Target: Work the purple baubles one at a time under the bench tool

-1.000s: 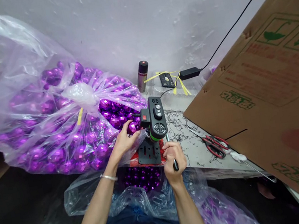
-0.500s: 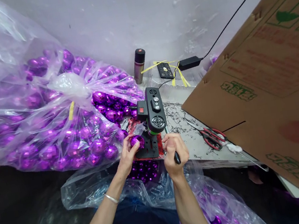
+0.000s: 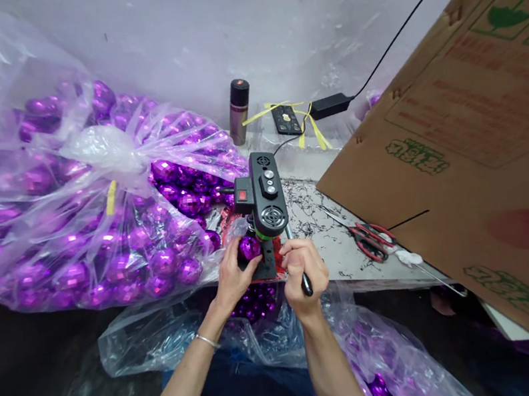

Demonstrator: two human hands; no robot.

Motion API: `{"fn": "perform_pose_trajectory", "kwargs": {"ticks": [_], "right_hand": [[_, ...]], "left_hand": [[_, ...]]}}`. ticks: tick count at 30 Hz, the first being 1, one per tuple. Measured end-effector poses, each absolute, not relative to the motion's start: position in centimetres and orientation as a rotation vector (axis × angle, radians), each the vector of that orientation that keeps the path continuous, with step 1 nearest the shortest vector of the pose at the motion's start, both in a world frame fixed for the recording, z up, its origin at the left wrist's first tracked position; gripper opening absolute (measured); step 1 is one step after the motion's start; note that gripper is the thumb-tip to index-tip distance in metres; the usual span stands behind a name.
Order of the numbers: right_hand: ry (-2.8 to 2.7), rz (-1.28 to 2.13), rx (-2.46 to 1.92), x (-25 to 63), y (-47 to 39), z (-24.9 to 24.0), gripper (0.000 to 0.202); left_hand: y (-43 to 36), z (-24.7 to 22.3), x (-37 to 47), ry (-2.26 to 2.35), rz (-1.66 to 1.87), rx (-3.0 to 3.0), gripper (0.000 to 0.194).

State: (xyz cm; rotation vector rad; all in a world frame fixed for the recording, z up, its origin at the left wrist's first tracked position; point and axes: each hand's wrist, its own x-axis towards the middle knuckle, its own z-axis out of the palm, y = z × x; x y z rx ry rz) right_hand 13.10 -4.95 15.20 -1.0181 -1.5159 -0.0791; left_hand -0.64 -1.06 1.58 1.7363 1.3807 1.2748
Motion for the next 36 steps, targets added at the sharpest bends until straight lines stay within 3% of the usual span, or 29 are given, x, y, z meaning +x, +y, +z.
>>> {"fn": "perform_pose_trajectory", "kwargs": {"ticks": [21,36], "right_hand": [[-1.503,-0.052,-1.049,13.1,-5.3,14.9,0.030],[-1.379,-0.165,-0.975,12.1,-4.0,9.2,0.033]], "left_hand": [[0.5,0.8,-0.4,1.286,1.165,1.977,0.064],[0.2,0.5,-0.1,1.283,1.212,2.009,0.060]]}}
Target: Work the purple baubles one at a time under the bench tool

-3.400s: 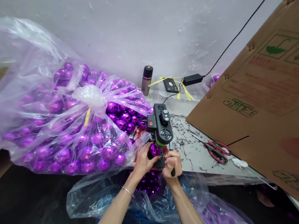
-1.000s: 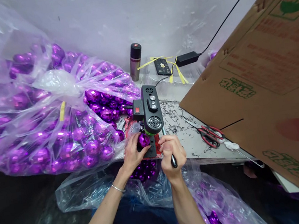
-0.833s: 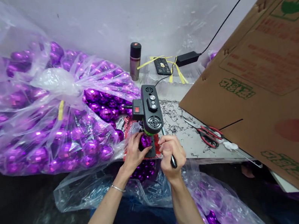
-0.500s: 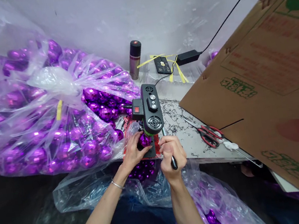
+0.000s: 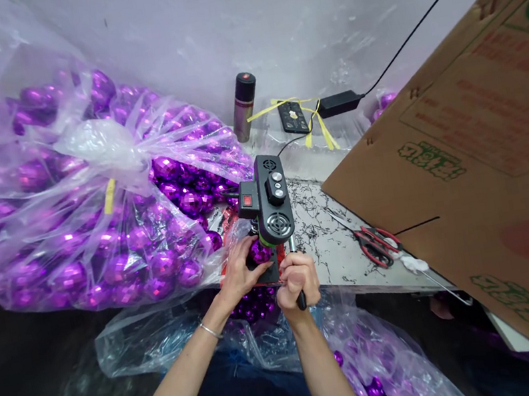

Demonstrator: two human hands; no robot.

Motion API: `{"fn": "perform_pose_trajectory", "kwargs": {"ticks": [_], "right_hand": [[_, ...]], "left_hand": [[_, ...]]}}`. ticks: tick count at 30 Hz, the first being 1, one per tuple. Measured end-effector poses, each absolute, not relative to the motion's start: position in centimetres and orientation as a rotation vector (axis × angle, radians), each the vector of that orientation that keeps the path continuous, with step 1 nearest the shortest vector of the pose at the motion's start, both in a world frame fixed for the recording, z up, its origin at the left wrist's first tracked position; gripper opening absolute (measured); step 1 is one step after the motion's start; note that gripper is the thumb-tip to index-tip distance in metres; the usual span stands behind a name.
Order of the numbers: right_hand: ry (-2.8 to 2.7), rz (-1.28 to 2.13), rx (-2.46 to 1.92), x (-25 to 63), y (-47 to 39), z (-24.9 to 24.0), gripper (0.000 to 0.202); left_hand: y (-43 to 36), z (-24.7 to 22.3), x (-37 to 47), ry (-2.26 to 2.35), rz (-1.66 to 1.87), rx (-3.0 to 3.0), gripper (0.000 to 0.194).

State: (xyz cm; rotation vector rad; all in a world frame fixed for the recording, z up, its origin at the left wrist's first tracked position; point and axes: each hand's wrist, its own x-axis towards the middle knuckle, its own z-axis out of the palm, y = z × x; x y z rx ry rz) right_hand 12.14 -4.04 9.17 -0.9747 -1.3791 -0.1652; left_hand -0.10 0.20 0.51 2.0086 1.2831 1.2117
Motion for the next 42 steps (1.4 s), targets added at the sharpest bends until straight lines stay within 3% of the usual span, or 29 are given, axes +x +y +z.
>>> {"fn": "perform_pose_trajectory", "kwargs": {"ticks": [29,35,38,42], "right_hand": [[-1.362,-0.119,-0.957,12.1,-4.0,8.2,0.032],[-1.469,-0.283,-0.920,12.5,-3.3,7.3,0.029],[-1.476,-0.288,-0.929,12.4,-3.6,8.1,0.032],[-1.325,-0.056,-1.063,11.9,-4.6,11.7,0.035]], "left_hand": [[0.3,0.2,0.3,1.245,1.235,1.976,0.060],[0.4,0.3,0.2,1.236,1.235,1.965,0.057],[0.6,0.4,0.2,1.233,1.245,1.971,0.058],[0.6,0.5,0.2,1.221,1.238,1.999,0.062]]}}
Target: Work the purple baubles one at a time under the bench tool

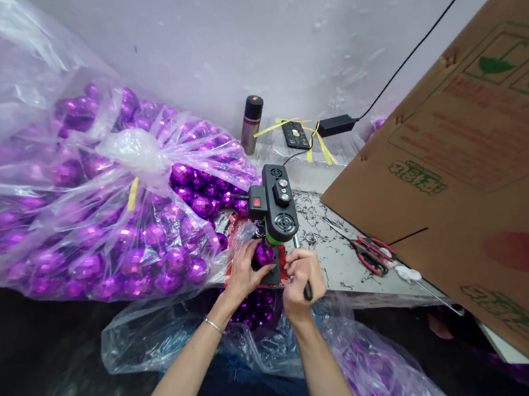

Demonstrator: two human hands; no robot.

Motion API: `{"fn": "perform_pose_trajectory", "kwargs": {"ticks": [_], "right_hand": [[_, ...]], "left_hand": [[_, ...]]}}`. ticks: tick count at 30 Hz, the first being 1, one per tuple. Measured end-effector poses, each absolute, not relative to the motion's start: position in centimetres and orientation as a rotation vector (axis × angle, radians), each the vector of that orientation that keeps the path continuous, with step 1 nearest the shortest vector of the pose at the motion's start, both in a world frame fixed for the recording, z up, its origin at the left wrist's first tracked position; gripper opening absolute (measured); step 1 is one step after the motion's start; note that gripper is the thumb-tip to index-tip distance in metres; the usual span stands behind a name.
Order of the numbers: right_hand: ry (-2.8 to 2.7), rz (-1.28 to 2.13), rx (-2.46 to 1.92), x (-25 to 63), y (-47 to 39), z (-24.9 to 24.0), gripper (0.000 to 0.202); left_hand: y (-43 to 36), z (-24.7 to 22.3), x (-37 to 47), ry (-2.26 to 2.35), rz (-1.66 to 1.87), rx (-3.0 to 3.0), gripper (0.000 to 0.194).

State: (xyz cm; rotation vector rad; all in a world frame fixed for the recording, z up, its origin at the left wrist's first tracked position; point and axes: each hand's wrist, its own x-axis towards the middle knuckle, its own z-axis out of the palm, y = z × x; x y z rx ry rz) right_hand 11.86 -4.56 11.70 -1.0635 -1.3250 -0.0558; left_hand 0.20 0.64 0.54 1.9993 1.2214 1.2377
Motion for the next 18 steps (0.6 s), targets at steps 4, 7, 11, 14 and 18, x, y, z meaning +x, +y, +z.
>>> {"fn": "perform_pose_trajectory", "kwargs": {"ticks": [4,7,11,14,18], "right_hand": [[-1.284,0.069,-1.111,11.9,-5.0,14.7,0.036],[-1.307,0.038,-1.105,12.1,-5.1,14.6,0.038],[-1.337,-0.032,-1.074,11.9,-5.0,13.3,0.038],[-1.342,-0.045,-1.050,11.8,-5.0,12.9,0.038],[-1.356,-0.039,-1.049,11.9,-5.0,12.9,0.037]], "left_hand": [[-1.7,0.5,-0.4,1.171,1.325,2.081,0.064],[-5.1,0.0,-1.6,1.128,1.314,2.257,0.063],[-7.5,0.2,-3.7,1.056,1.197,2.478,0.083],[-5.1,2.3,-4.9,1.167,1.217,2.475,0.079],[1.4,5.8,-6.3,1.616,1.079,2.384,0.037]]}}
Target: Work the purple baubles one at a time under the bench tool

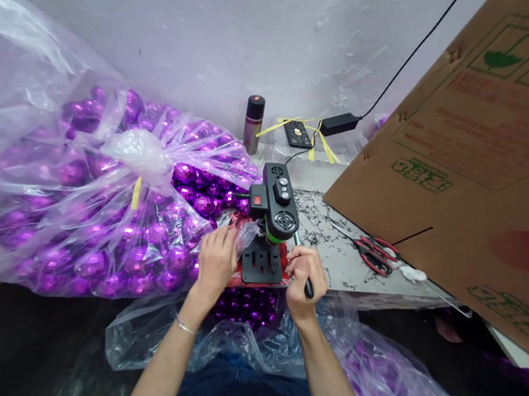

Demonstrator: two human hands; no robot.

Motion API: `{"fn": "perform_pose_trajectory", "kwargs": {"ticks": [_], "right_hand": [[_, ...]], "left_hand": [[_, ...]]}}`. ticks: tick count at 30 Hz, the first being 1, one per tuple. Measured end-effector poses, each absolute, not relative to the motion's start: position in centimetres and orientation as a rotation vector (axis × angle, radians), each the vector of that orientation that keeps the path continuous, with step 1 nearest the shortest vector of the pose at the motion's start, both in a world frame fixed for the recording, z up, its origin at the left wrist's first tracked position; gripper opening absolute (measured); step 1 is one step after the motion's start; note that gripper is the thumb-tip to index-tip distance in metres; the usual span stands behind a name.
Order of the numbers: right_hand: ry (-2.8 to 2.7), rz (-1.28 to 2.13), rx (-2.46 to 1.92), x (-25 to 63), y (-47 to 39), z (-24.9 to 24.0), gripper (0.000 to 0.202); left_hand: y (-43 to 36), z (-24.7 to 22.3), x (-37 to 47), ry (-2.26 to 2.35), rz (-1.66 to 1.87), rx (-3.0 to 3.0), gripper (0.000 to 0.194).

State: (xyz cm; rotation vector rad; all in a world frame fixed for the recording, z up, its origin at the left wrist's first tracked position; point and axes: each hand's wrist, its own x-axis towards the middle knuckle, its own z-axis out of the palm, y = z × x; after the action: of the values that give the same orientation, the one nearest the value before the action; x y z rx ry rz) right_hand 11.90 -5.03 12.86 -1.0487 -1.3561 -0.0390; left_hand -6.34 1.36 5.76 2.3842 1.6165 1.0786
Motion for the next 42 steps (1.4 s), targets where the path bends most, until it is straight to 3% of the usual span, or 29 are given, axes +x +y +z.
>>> {"fn": "perform_pose_trajectory", "kwargs": {"ticks": [4,9,12,16,22,32,42], "right_hand": [[-1.374,-0.045,-1.056,12.0,-5.1,12.7,0.037],[-1.390,-0.053,-1.049,12.2,-5.1,12.9,0.036],[-1.398,-0.055,-1.029,12.2,-5.1,13.0,0.035],[-1.385,-0.049,-1.031,12.2,-5.0,13.1,0.034],[-1.372,-0.081,-1.036,12.2,-4.7,13.8,0.034],[-1.399,-0.060,-1.043,12.4,-4.8,14.5,0.033],[-1.407,-0.058,-1.088,12.6,-5.2,13.7,0.033]], "left_hand": [[5.2,6.4,-7.5,1.693,0.821,2.393,0.027],[4.7,6.2,-7.9,1.692,0.703,2.425,0.029],[3.8,7.5,-8.0,1.696,0.899,2.324,0.043],[1.9,8.4,-7.4,1.507,1.300,1.745,0.069],[-1.6,5.4,-4.4,1.164,1.274,1.136,0.063],[-1.0,1.9,-0.7,1.432,1.257,1.761,0.063],[-0.7,1.2,-1.4,1.277,1.212,2.079,0.064]]}}
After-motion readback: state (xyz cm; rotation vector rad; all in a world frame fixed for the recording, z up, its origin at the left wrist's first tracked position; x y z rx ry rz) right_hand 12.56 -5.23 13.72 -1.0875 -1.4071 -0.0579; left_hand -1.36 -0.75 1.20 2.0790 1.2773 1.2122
